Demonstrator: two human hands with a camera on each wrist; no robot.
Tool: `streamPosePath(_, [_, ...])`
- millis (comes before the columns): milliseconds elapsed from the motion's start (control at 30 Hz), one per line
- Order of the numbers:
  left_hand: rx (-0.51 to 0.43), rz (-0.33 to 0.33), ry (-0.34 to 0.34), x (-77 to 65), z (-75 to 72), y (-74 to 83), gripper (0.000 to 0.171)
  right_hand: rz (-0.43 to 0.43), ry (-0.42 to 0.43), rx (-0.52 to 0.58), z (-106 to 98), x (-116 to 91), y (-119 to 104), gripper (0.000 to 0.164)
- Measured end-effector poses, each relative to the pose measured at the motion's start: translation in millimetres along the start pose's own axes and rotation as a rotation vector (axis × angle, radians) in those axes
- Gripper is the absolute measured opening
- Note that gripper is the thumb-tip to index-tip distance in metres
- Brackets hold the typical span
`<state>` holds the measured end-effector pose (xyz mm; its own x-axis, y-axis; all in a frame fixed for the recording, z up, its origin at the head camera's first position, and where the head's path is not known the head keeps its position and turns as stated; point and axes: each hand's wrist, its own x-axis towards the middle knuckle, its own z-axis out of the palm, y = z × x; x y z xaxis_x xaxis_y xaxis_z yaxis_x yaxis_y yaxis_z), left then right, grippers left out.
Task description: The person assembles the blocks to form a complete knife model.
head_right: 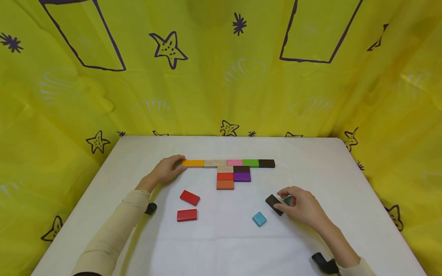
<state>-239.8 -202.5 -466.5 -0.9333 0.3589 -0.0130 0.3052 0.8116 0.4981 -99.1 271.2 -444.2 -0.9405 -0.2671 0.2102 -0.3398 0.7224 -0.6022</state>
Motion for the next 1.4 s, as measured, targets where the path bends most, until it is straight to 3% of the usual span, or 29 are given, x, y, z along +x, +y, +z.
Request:
streamPosePath(567, [-0.007, -0.007, 0.002, -0.8, -0.1, 0.5, 0.037, 0.054, -0.114, -0.003, 1.6, -7.9, 5.5, 0.034])
streamPosePath(1167, [-0.007, -0.01, -0.004, -1.8, -0.6, 2.1, 0.038, 0.099, -0.13, -0.071, 3.5, -5.5, 1.0, 0.032])
streamPosePath(1400, [-0.012, -0.009, 0.0, -1.6, -0.9, 2.8, 0.037, 0.038, -0.099, -0.08, 6.1, -1.6, -1.0, 0.03])
